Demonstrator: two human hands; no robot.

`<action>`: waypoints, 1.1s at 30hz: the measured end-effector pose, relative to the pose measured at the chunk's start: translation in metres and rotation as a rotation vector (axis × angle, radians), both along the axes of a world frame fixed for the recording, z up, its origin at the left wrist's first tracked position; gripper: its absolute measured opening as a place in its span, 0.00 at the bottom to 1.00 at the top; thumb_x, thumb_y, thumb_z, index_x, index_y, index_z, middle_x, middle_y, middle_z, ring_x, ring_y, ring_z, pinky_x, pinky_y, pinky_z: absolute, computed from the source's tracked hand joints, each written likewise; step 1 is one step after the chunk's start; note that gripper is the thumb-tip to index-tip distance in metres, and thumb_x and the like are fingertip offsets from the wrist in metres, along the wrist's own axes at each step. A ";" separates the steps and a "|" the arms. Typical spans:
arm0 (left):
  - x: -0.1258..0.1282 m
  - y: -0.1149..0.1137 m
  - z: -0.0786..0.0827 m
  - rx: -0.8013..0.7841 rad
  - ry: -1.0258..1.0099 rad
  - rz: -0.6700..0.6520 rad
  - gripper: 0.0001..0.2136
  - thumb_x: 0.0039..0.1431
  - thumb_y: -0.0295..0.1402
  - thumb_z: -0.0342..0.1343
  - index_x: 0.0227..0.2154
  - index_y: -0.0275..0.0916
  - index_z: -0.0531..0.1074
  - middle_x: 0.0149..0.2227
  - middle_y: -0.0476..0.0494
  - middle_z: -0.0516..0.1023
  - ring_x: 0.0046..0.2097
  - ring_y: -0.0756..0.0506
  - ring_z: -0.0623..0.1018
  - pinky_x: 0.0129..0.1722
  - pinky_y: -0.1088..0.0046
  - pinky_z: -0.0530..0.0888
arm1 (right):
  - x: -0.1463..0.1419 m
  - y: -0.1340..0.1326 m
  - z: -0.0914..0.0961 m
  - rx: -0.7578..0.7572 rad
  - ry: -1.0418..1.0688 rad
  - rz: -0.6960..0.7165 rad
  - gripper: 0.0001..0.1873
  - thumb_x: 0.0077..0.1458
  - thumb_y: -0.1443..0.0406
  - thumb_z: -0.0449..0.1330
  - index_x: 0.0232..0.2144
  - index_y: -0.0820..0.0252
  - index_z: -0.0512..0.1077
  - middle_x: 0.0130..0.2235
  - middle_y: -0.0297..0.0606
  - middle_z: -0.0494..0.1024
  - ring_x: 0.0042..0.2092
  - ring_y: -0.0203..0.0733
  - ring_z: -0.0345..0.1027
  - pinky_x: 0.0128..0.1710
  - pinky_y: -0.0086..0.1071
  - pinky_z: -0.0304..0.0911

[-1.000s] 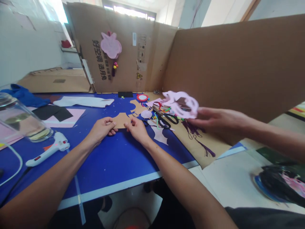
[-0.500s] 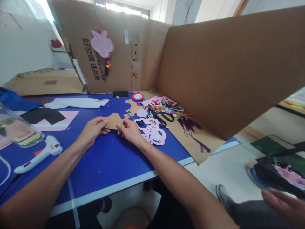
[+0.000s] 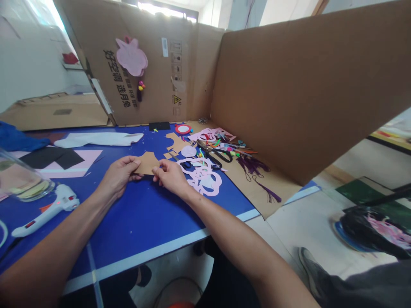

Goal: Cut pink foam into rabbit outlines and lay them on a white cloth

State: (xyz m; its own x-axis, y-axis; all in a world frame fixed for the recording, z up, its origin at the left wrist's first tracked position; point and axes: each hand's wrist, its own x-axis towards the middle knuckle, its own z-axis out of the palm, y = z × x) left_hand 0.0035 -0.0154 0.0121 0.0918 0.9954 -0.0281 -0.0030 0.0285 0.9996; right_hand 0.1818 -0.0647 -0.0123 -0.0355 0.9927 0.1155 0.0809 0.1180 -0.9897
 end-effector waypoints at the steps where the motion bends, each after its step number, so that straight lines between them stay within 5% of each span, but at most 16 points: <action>1: 0.000 0.000 0.000 -0.001 0.003 0.002 0.11 0.50 0.36 0.67 0.33 0.38 0.74 0.27 0.48 0.80 0.23 0.51 0.77 0.22 0.79 0.74 | 0.000 0.000 0.000 -0.010 0.000 -0.007 0.04 0.65 0.63 0.61 0.37 0.56 0.71 0.26 0.28 0.78 0.21 0.31 0.65 0.18 0.24 0.59; 8: 0.000 0.000 0.000 -0.031 0.088 -0.008 0.09 0.50 0.34 0.65 0.34 0.37 0.78 0.25 0.47 0.79 0.22 0.50 0.75 0.20 0.79 0.71 | 0.023 -0.013 0.029 -0.018 -0.148 -0.065 0.18 0.59 0.68 0.67 0.51 0.56 0.76 0.30 0.33 0.79 0.27 0.39 0.73 0.25 0.31 0.68; 10: 0.001 -0.001 0.000 -0.035 0.134 -0.054 0.09 0.50 0.34 0.65 0.34 0.37 0.79 0.26 0.45 0.80 0.23 0.49 0.76 0.20 0.79 0.70 | 0.051 -0.020 0.049 0.064 -0.212 -0.077 0.16 0.59 0.67 0.67 0.50 0.57 0.79 0.31 0.35 0.80 0.28 0.39 0.73 0.26 0.31 0.66; 14: 0.003 -0.004 -0.004 -0.038 0.219 -0.118 0.08 0.49 0.34 0.65 0.32 0.38 0.81 0.27 0.44 0.81 0.24 0.48 0.76 0.22 0.78 0.69 | 0.126 -0.029 0.072 0.105 -0.536 -0.329 0.11 0.56 0.68 0.68 0.43 0.59 0.83 0.29 0.37 0.80 0.28 0.40 0.70 0.27 0.33 0.58; 20: -0.001 -0.002 -0.012 0.129 0.378 -0.233 0.08 0.52 0.37 0.64 0.31 0.40 0.84 0.26 0.44 0.81 0.27 0.46 0.74 0.24 0.76 0.66 | 0.195 -0.044 0.044 -0.026 -0.958 -0.350 0.02 0.49 0.66 0.72 0.30 0.56 0.85 0.26 0.37 0.80 0.27 0.40 0.67 0.27 0.35 0.53; 26: -0.002 -0.001 -0.011 0.215 0.522 -0.198 0.06 0.51 0.35 0.64 0.30 0.42 0.85 0.27 0.45 0.82 0.30 0.43 0.76 0.28 0.73 0.66 | 0.195 -0.066 0.023 -0.149 -1.007 -0.331 0.07 0.51 0.59 0.72 0.27 0.55 0.84 0.28 0.38 0.83 0.28 0.42 0.71 0.27 0.35 0.56; 33: -0.002 -0.001 -0.010 0.284 0.686 -0.231 0.12 0.56 0.37 0.59 0.37 0.41 0.86 0.32 0.43 0.85 0.34 0.40 0.79 0.35 0.69 0.70 | 0.183 -0.069 0.019 -0.205 -1.030 -0.381 0.03 0.50 0.63 0.69 0.29 0.55 0.83 0.29 0.35 0.84 0.30 0.40 0.72 0.29 0.33 0.56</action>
